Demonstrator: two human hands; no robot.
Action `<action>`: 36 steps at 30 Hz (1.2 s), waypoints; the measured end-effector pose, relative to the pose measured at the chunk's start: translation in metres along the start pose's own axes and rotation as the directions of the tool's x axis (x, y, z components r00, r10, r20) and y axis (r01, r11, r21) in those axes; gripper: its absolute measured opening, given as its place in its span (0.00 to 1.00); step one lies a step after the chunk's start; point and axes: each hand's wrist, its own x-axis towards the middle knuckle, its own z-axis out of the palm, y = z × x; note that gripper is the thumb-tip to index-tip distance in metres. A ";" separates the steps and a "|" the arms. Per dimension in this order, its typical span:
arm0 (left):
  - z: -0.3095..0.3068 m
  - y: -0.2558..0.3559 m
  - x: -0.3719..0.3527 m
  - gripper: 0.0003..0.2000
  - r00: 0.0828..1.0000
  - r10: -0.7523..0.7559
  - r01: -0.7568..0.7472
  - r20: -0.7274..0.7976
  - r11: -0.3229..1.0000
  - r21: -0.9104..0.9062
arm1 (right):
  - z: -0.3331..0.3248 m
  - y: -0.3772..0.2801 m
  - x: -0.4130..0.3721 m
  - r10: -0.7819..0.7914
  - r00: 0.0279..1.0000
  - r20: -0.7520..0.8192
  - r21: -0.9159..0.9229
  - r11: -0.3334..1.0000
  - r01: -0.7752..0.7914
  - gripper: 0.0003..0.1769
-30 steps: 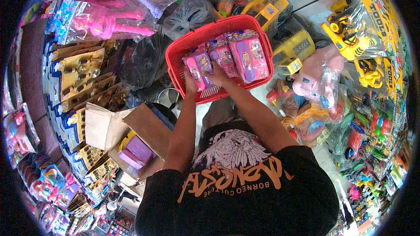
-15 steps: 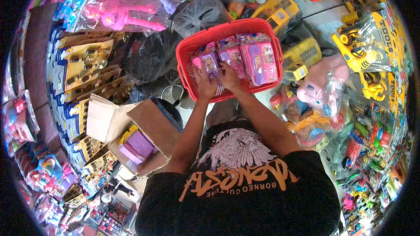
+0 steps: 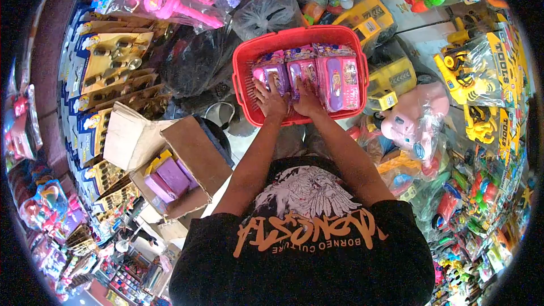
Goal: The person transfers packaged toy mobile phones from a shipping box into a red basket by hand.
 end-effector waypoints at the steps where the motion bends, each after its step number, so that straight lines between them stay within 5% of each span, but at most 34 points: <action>1: -0.002 0.000 0.000 0.46 1.000 -0.003 0.003 -0.009 1.000 -0.004 | -0.002 -0.002 0.001 0.012 1.000 0.016 -0.019 1.000 -0.012 0.49; 4: 0.002 -0.001 0.000 0.46 0.999 -0.032 0.032 0.000 0.999 -0.026 | -0.009 -0.005 -0.002 0.056 0.997 0.047 -0.099 0.994 -0.051 0.50; 6: 0.007 -0.002 -0.001 0.48 0.991 0.012 -0.006 -0.133 0.999 0.046 | -0.008 -0.001 -0.004 0.042 0.998 0.047 -0.114 0.993 -0.036 0.51; 8: 0.005 0.002 -0.001 0.48 0.997 -0.018 0.023 -0.071 0.997 0.073 | -0.007 0.004 -0.002 0.033 0.998 0.049 -0.128 0.991 -0.026 0.52; 11: 0.010 0.003 0.005 0.49 0.999 -0.052 0.053 -0.015 0.991 0.120 | -0.015 0.000 -0.001 0.095 0.989 0.112 0.063 0.993 -0.102 0.52; 14: 0.002 0.004 0.002 0.49 0.998 -0.048 0.052 -0.047 0.996 0.079 | -0.015 -0.009 -0.001 0.105 0.992 0.065 -0.046 0.994 -0.103 0.52; 17: -0.015 0.000 -0.003 0.48 1.000 0.010 -0.010 0.025 1.000 -0.013 | -0.039 -0.032 -0.011 0.206 0.953 0.222 -0.182 0.969 -0.167 0.51; 19: -0.018 -0.001 -0.006 0.49 1.000 0.025 -0.025 0.012 1.000 -0.012 | -0.021 -0.015 -0.003 0.020 0.999 0.038 -0.011 1.000 -0.019 0.49; 26: -0.017 -0.010 -0.014 0.49 0.988 0.156 -0.156 -0.002 0.988 0.012 | -0.015 -0.013 -0.018 -0.136 0.981 -0.136 0.236 0.958 0.165 0.40; 28: -0.011 -0.018 -0.017 0.48 0.982 0.182 -0.182 -0.051 0.983 0.001 | -0.030 -0.026 -0.041 -0.186 0.969 -0.161 0.345 0.909 0.232 0.34; 30: -0.005 -0.027 -0.021 0.47 0.915 0.307 -0.337 -0.262 0.939 -0.075 | -0.031 -0.031 -0.056 -0.235 0.938 -0.256 0.385 0.865 0.322 0.30; 32: -0.030 -0.022 -0.041 0.39 0.898 0.300 -0.331 -0.321 0.942 -0.046 | -0.035 -0.034 -0.073 -0.272 0.899 -0.344 0.414 0.815 0.405 0.25; 34: -0.048 -0.031 -0.057 0.31 0.831 0.414 -0.543 -0.371 0.747 -0.382 | -0.040 -0.034 -0.097 -0.378 0.812 -0.444 0.420 0.713 0.562 0.17; 35: -0.056 -0.032 -0.073 0.19 0.794 0.377 -0.562 -0.477 0.756 -0.337 | -0.037 -0.031 -0.110 -0.331 0.855 -0.400 0.501 0.702 0.506 0.15; 36: -0.051 -0.041 -0.084 0.19 0.803 0.362 -0.547 -0.473 0.762 -0.346 | -0.031 -0.024 -0.120 -0.336 0.860 -0.384 0.503 0.705 0.500 0.15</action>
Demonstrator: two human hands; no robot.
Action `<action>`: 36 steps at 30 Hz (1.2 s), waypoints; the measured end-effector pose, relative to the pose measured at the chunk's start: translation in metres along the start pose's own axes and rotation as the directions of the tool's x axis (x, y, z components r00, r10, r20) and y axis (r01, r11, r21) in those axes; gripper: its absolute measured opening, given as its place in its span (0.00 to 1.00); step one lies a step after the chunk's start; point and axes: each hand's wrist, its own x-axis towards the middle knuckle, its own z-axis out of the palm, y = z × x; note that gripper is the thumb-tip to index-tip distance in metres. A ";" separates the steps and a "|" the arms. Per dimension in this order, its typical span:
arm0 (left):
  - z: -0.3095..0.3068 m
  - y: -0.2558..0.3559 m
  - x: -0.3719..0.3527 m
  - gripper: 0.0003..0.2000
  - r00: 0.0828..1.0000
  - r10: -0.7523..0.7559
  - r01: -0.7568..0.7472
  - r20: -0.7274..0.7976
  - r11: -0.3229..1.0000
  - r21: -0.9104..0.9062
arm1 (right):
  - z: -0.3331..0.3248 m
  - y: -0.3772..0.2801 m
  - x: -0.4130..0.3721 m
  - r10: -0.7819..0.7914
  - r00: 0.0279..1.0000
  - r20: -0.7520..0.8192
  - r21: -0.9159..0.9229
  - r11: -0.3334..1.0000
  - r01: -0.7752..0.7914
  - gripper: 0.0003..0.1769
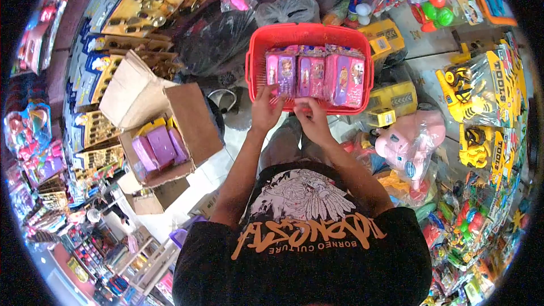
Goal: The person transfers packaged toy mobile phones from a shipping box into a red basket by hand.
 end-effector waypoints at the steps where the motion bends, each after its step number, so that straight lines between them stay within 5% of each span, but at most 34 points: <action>1: -0.004 -0.006 -0.015 0.15 0.995 -0.097 0.099 0.026 0.991 -0.087 | -0.002 0.005 -0.013 0.093 0.989 0.119 0.082 0.991 -0.104 0.14; 2: -0.006 -0.009 -0.029 0.12 0.981 -0.187 0.193 0.053 0.966 -0.171 | -0.004 0.011 -0.024 0.170 0.955 0.242 0.148 0.966 -0.210 0.14; 4: -0.009 -0.014 -0.058 0.09 0.992 -0.112 0.102 -0.061 0.983 -0.151 | 0.003 0.039 -0.043 0.205 0.923 0.326 0.193 0.941 -0.277 0.12; 6: 0.000 -0.044 -0.099 0.11 0.950 -0.244 0.284 0.197 0.934 -0.214 | 0.004 0.072 -0.058 0.192 0.812 0.551 -0.071 0.980 -0.184 0.15; 8: 0.016 -0.088 -0.153 0.20 0.800 -0.461 0.524 0.385 0.848 -0.075 | 0.010 0.152 -0.080 0.320 0.687 0.652 -0.357 0.929 -0.094 0.19; 9: 0.050 -0.153 -0.202 0.20 0.807 -0.467 0.526 0.363 0.846 -0.081 | 0.008 0.203 -0.089 0.321 0.595 0.737 -0.436 0.898 0.056 0.20; 10: 0.074 -0.215 -0.267 0.30 0.752 -0.472 0.333 0.460 0.875 0.352 | 0.004 0.235 -0.095 0.335 0.494 0.802 -0.486 0.848 0.214 0.21; 12: 0.057 -0.219 -0.311 0.34 0.293 -0.798 0.630 0.527 0.576 0.521 | -0.009 0.233 -0.106 0.480 0.368 0.796 -0.456 0.876 -0.157 0.21; 14: 0.058 -0.227 -0.344 0.32 0.192 -0.763 0.690 0.618 0.552 0.467 | -0.011 0.287 -0.117 0.424 0.528 0.736 -0.402 0.901 -0.163 0.20; 15: 0.073 -0.254 -0.371 0.30 0.435 -0.544 0.441 0.718 0.823 0.357 | -0.007 0.272 -0.116 0.477 0.545 0.690 -0.422 0.876 -0.233 0.20; 16: 0.051 -0.220 -0.374 0.26 0.466 -0.688 0.823 0.556 0.568 0.014 | -0.002 0.247 -0.117 0.529 0.554 0.643 -0.434 0.848 -0.306 0.20; 18: 0.034 -0.199 -0.375 0.22 0.700 -0.607 0.689 0.378 0.712 -0.133 | 0.003 0.202 -0.116 0.617 0.471 0.630 -0.517 0.786 -0.339 0.21; 19: 0.017 -0.176 -0.373 0.22 0.646 -0.677 0.759 0.352 0.617 -0.207 | 0.009 0.190 -0.118 0.708 0.393 0.587 -0.594 0.706 -0.385 0.22; 20: 0.003 -0.158 -0.375 0.21 0.582 -0.741 0.812 0.336 0.508 -0.286 | 0.015 0.252 -0.118 0.750 0.279 0.599 -0.625 0.656 -0.424 0.24; 22: -0.002 -0.157 -0.396 0.22 0.494 -0.740 0.867 0.457 0.385 -0.316 | 0.023 0.277 -0.116 0.826 0.301 0.477 -0.769 0.558 -0.312 0.27; 23: -0.002 -0.159 -0.410 0.22 0.513 -0.727 0.858 0.456 0.453 -0.241 | 0.029 0.263 -0.127 0.820 0.304 0.485 -0.783 0.562 -0.266 0.27; 25: -0.002 -0.171 -0.451 0.22 0.538 -0.655 0.822 0.530 0.547 -0.158 | 0.072 0.173 -0.155 0.813 0.492 0.311 -0.649 0.560 -0.515 0.29; 26: 0.019 -0.203 -0.485 0.23 0.704 -0.400 0.617 0.588 0.753 -0.227 | 0.083 0.191 -0.164 0.814 0.487 0.317 -0.675 0.555 -0.487 0.29; 28: 0.019 -0.218 -0.528 0.25 0.698 -0.491 0.658 0.522 0.727 -0.196 | 0.112 0.262 -0.177 0.569 0.398 0.720 -0.616 0.788 -0.013 0.31; 29: 0.002 -0.206 -0.532 0.26 0.634 -0.591 0.771 0.498 0.531 -0.352 | 0.127 0.242 -0.182 0.563 0.397 0.725 -0.614 0.789 0.002 0.31; 31: -0.021 -0.195 -0.547 0.28 0.492 -0.689 0.814 0.532 0.148 -0.561 | 0.163 0.176 -0.201 0.584 0.352 0.731 -0.681 0.656 0.326 0.26; 32: -0.030 -0.192 -0.552 0.28 0.494 -0.687 0.811 0.532 0.143 -0.568 | 0.176 0.167 -0.202 0.588 0.350 0.729 -0.684 0.649 0.333 0.26; 34: -0.053 -0.177 -0.555 0.28 0.389 -0.730 0.825 0.561 0.005 -0.565 | 0.198 0.152 -0.196 0.575 0.438 0.691 -0.665 0.744 0.071 0.23; 36: -0.057 -0.182 -0.555 0.29 0.394 -0.726 0.824 0.565 0.006 -0.566 | 0.219 0.129 -0.191 0.527 0.386 0.757 -0.591 0.804 0.060 0.25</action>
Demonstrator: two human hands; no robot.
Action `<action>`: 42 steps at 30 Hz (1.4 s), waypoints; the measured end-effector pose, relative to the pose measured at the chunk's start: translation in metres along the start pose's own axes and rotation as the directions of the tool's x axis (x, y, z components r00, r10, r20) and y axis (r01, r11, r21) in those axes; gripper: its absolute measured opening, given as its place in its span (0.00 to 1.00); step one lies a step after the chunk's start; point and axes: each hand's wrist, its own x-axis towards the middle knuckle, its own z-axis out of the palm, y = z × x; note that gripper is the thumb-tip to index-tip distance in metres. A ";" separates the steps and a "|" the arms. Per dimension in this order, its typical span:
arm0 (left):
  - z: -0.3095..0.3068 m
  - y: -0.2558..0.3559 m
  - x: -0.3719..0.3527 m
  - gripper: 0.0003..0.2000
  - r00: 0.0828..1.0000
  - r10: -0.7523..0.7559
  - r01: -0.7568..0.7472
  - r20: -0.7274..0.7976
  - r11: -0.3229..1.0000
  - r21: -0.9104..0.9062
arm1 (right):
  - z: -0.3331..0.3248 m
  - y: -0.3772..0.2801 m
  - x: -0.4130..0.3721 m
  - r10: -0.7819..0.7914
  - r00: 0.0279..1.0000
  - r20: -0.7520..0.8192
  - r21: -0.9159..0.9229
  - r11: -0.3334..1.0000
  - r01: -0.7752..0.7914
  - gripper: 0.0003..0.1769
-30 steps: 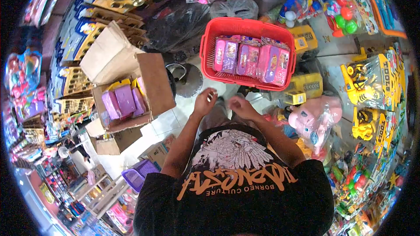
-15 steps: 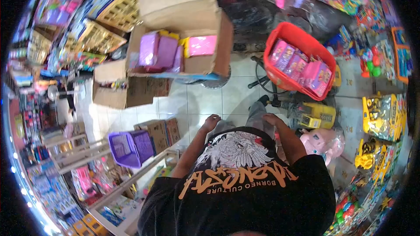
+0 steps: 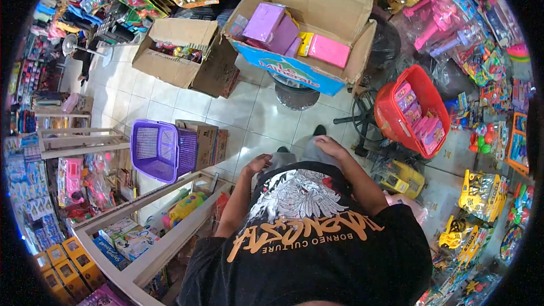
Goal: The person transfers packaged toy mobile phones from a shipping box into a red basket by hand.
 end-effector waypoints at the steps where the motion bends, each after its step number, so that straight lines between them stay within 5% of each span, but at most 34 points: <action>1: -0.002 0.010 -0.004 0.29 1.000 0.013 -0.013 -0.010 1.000 -0.014 | -0.006 -0.023 0.003 -0.089 0.995 0.050 0.061 0.994 0.086 0.27; 4: -0.011 0.065 -0.018 0.30 0.988 0.139 -0.140 -0.068 0.990 -0.015 | -0.038 -0.154 -0.039 -0.091 0.980 0.176 0.281 0.959 0.038 0.28; 8: -0.052 0.181 -0.040 0.24 0.881 0.463 -0.468 -0.102 0.883 -0.040 | -0.079 -0.263 -0.038 -0.491 0.846 0.206 0.559 0.769 0.310 0.26; 11: -0.077 0.288 -0.095 0.21 0.715 0.673 -0.685 -0.189 0.728 -0.002 | -0.107 -0.319 -0.004 -0.637 0.760 0.129 0.720 0.587 0.370 0.24; 13: -0.101 0.332 -0.095 0.20 0.645 0.733 -0.747 -0.216 0.664 0.024 | -0.118 -0.353 0.025 -0.547 0.830 -0.108 0.779 0.473 0.413 0.24; 14: -0.110 0.351 -0.094 0.19 0.576 0.784 -0.802 -0.231 0.597 0.025 | -0.121 -0.365 0.042 -0.560 0.822 -0.107 0.783 0.462 0.417 0.24; 16: -0.131 0.377 -0.070 0.18 0.543 0.783 -0.811 -0.304 0.582 0.049 | -0.117 -0.375 0.087 -0.234 0.934 -0.269 0.698 0.621 0.357 0.28; 20: -0.157 0.412 -0.030 0.18 0.437 0.783 -0.775 -0.443 0.577 0.256 | -0.105 -0.377 0.168 -0.047 0.958 -0.283 0.457 0.872 0.178 0.39; 22: -0.166 0.418 -0.008 0.19 0.440 0.783 -0.758 -0.439 0.586 0.286 | -0.092 -0.385 0.176 -0.030 0.928 -0.370 0.386 0.904 0.183 0.41; 24: -0.169 0.424 0.000 0.21 0.418 0.758 -0.580 -0.501 0.647 0.496 | -0.086 -0.382 0.193 -0.014 0.891 -0.454 0.315 0.933 0.175 0.43; 26: -0.176 0.415 0.023 0.23 0.481 0.726 -0.586 -0.492 0.683 0.437 | -0.075 -0.367 0.228 -0.100 0.817 -0.568 0.087 0.980 0.181 0.47; 28: -0.175 0.409 0.034 0.24 0.404 0.762 -0.557 -0.506 0.644 0.524 | -0.072 -0.366 0.229 -0.104 0.810 -0.577 0.089 0.978 0.189 0.44; 30: -0.170 0.411 0.021 0.26 0.474 0.741 -0.549 -0.477 0.672 0.498 | -0.073 -0.359 0.229 -0.262 0.777 -0.572 -0.070 0.960 0.272 0.38; 31: -0.167 0.415 0.009 0.26 0.507 0.729 -0.593 -0.460 0.682 0.428 | -0.077 -0.361 0.225 -0.138 0.871 -0.472 0.156 0.959 0.236 0.38; 34: -0.164 0.422 -0.017 0.25 0.558 0.691 -0.596 -0.459 0.719 0.358 | -0.103 -0.393 0.168 0.004 0.944 -0.330 0.320 0.941 0.108 0.35; 36: -0.175 0.428 -0.024 0.23 0.720 0.581 -0.655 -0.379 0.749 -0.097 | -0.112 -0.387 0.159 0.030 0.935 -0.354 0.347 0.933 0.101 0.33; 40: -0.194 0.449 -0.030 0.22 0.691 0.662 -0.712 -0.290 0.692 -0.118 | -0.112 -0.385 0.121 -0.028 0.911 -0.412 0.603 0.741 0.296 0.28; 42: -0.196 0.458 -0.017 0.21 0.695 0.689 -0.719 -0.205 0.664 -0.203 | -0.115 -0.378 0.116 -0.189 0.917 -0.351 0.808 0.434 0.399 0.24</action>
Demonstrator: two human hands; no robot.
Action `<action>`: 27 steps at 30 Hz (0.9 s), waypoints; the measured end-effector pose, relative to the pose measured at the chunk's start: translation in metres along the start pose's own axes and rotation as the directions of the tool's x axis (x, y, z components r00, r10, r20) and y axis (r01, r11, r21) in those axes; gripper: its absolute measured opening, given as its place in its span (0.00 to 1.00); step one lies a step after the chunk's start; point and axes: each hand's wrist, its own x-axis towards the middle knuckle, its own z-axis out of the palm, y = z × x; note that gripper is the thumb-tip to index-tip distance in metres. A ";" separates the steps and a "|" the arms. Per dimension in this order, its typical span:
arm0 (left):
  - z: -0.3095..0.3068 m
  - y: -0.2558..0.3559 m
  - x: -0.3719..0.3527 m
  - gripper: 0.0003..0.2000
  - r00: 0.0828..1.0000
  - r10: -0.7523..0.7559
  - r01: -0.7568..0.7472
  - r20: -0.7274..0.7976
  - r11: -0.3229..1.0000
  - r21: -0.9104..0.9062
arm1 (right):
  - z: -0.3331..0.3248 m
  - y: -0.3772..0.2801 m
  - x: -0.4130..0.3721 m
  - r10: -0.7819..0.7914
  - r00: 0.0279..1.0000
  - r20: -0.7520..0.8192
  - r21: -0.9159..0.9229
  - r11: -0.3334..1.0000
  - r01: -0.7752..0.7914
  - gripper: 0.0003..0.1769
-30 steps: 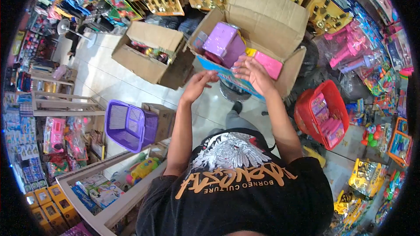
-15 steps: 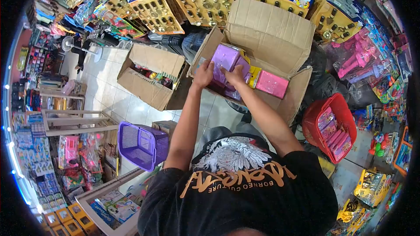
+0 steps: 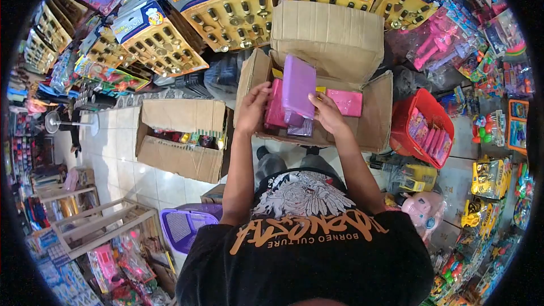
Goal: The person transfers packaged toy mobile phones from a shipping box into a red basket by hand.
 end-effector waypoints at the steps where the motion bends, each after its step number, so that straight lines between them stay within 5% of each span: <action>1: 0.004 -0.003 0.005 0.21 0.995 -0.045 0.044 0.087 0.999 0.013 | -0.001 0.001 -0.004 -0.017 0.998 0.053 0.100 0.995 0.012 0.21; 3: 0.016 -0.001 0.010 0.21 0.957 -0.182 0.192 0.226 0.981 -0.022 | 0.007 0.006 -0.009 -0.077 0.996 0.037 0.115 0.991 0.072 0.21; 6: 0.033 -0.006 0.015 0.22 0.870 -0.114 0.277 0.480 0.918 -0.283 | 0.030 0.002 -0.025 -0.157 0.985 -0.070 0.094 0.982 0.163 0.21; 8: 0.043 -0.008 0.015 0.19 0.853 -0.142 0.327 0.503 0.895 -0.303 | 0.046 -0.008 -0.036 -0.184 0.965 -0.185 -0.076 0.982 0.173 0.22; 10: 0.053 -0.010 0.018 0.16 0.919 -0.055 0.199 0.389 0.920 -0.338 | 0.049 -0.014 -0.037 -0.193 0.959 -0.206 -0.115 0.978 0.172 0.23; 14: 0.059 -0.015 0.018 0.17 0.955 -0.073 0.172 0.286 0.924 -0.340 | 0.050 -0.028 -0.035 -0.070 0.965 -0.253 -0.174 0.984 0.025 0.24; 17: 0.049 -0.013 0.029 0.14 0.969 -0.009 0.084 0.249 0.953 -0.291 | 0.046 -0.019 -0.024 -0.362 0.918 -0.161 -0.343 0.893 0.292 0.22; 20: 0.025 0.000 0.032 0.14 0.975 -0.044 0.109 0.217 0.948 -0.298 | 0.042 -0.025 -0.011 -0.276 0.928 -0.250 -0.162 0.957 0.241 0.22; 23: 0.003 0.009 0.035 0.18 0.947 -0.016 0.136 0.320 0.924 -0.357 | 0.041 -0.025 0.008 -0.236 0.962 -0.134 -0.186 0.960 0.209 0.25; 26: -0.011 0.015 0.030 0.17 0.976 -0.026 0.116 0.214 0.899 -0.422 | 0.057 -0.034 0.014 -0.086 0.993 -0.083 -0.151 0.986 0.073 0.32; 27: -0.012 0.022 0.023 0.17 0.974 -0.021 0.117 0.225 0.899 -0.421 | 0.063 -0.035 0.015 -0.093 0.991 -0.094 -0.266 0.962 0.065 0.33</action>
